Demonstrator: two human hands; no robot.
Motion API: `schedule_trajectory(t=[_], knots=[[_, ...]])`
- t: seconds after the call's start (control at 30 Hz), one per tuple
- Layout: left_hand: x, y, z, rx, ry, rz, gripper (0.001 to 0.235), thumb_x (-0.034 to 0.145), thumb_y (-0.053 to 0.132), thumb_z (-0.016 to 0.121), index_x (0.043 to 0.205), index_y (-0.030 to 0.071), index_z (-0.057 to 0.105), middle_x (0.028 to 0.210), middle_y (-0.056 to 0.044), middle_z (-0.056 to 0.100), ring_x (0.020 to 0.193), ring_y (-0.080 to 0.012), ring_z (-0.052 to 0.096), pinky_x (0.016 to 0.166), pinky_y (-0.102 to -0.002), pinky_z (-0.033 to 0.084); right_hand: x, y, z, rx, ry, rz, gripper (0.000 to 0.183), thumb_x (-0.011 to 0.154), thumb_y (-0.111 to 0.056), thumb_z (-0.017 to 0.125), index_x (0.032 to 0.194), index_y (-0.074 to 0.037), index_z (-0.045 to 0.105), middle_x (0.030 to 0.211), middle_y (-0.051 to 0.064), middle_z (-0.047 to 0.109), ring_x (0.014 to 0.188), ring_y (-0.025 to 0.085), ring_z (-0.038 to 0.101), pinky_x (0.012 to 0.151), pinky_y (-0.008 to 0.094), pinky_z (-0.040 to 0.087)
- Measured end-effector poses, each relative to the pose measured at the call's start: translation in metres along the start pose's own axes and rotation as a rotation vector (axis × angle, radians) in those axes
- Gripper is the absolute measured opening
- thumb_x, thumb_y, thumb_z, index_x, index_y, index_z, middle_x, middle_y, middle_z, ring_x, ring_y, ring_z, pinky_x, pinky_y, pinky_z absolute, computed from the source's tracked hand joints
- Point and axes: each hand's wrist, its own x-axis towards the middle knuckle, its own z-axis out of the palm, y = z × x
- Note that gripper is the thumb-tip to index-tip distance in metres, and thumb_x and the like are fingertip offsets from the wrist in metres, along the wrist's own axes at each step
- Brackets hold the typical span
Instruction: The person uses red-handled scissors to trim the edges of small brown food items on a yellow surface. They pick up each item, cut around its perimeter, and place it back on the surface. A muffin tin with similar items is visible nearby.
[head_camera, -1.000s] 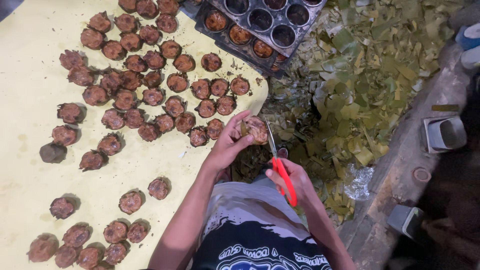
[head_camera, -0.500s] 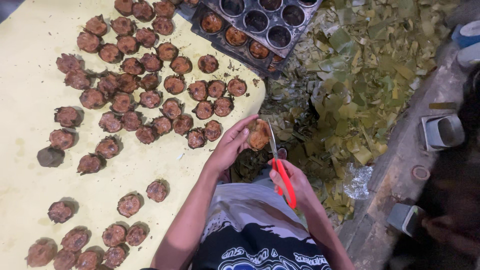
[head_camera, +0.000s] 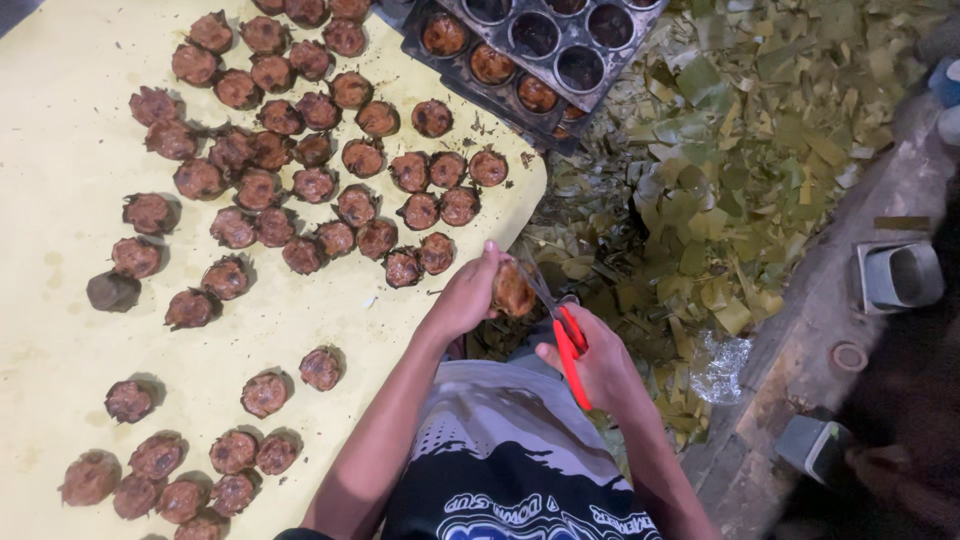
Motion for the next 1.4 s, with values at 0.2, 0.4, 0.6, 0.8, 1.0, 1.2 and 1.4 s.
schedule_trajectory(t=[0.2, 0.4, 0.6, 0.8, 1.0, 1.2, 1.4], knots=[[0.006, -0.041, -0.014, 0.030, -0.009, 0.079, 0.086, 0.103, 0.070, 0.019, 0.131, 0.002, 0.065, 0.118, -0.014, 0.068, 0.108, -0.0224, 0.062, 0.091, -0.034, 0.049, 0.001, 0.009, 0.020, 0.089, -0.141, 0.184, 0.047, 0.078, -0.027, 0.088, 0.114, -0.003, 0.071, 0.072, 0.004, 0.059, 0.065, 0.010, 0.049, 0.061, 0.029, 0.045], [-0.001, -0.139, -0.071, 0.212, -0.059, -0.137, 0.063, 0.092, 0.061, 0.050, 0.131, 0.014, 0.065, 0.125, -0.011, 0.072, 0.115, -0.0223, 0.068, 0.099, -0.035, 0.053, -0.010, 0.053, 0.033, 0.400, -0.109, 0.248, 0.043, 0.083, -0.021, 0.082, 0.117, 0.002, 0.068, 0.075, -0.001, 0.059, 0.060, 0.009, 0.048, 0.053, 0.027, 0.040], [0.005, -0.194, -0.142, 0.499, 0.228, -0.358, 0.050, 0.088, 0.049, 0.068, 0.127, 0.018, 0.073, 0.108, -0.012, 0.078, 0.096, -0.0258, 0.077, 0.093, -0.041, 0.060, -0.020, 0.082, 0.034, 0.419, -0.052, 0.365, 0.046, 0.084, -0.022, 0.080, 0.121, 0.002, 0.067, 0.074, 0.001, 0.062, 0.056, 0.008, 0.051, 0.049, 0.025, 0.041], [0.055, -0.175, -0.112, 0.269, 0.521, -0.256, 0.044, 0.094, 0.048, 0.067, 0.110, 0.008, 0.073, 0.100, -0.015, 0.074, 0.092, -0.0346, 0.072, 0.087, -0.045, 0.059, -0.021, 0.078, 0.032, 0.447, -0.050, 0.388, 0.048, 0.084, -0.025, 0.080, 0.122, 0.001, 0.067, 0.075, 0.000, 0.064, 0.056, 0.008, 0.051, 0.049, 0.025, 0.041], [0.072, -0.158, -0.080, 0.163, 0.765, -0.182, 0.049, 0.083, 0.036, 0.081, 0.114, 0.002, 0.061, 0.108, -0.019, 0.073, 0.100, -0.0324, 0.070, 0.095, -0.046, 0.056, -0.021, 0.081, 0.031, 0.409, -0.062, 0.358, 0.048, 0.083, -0.024, 0.080, 0.122, 0.001, 0.067, 0.077, 0.002, 0.065, 0.058, 0.009, 0.052, 0.050, 0.027, 0.042], [0.024, -0.112, -0.068, -0.522, 0.540, 0.051, 0.051, 0.093, 0.015, 0.066, 0.141, 0.009, 0.048, 0.124, -0.021, 0.066, 0.105, -0.0268, 0.071, 0.091, -0.037, 0.059, -0.025, 0.080, 0.032, 0.318, -0.115, 0.164, 0.053, 0.088, -0.028, 0.077, 0.128, 0.001, 0.060, 0.095, 0.004, 0.065, 0.084, 0.011, 0.057, 0.075, 0.027, 0.050], [0.005, -0.045, -0.012, -0.519, 0.232, 0.307, 0.075, 0.090, 0.003, 0.062, 0.157, 0.010, 0.030, 0.143, -0.020, 0.054, 0.126, -0.0255, 0.060, 0.106, -0.034, 0.052, -0.001, 0.050, 0.055, 0.193, -0.127, 0.061, 0.063, 0.088, -0.032, 0.074, 0.137, -0.001, 0.048, 0.094, 0.004, 0.058, 0.084, 0.014, 0.055, 0.076, 0.030, 0.051]])
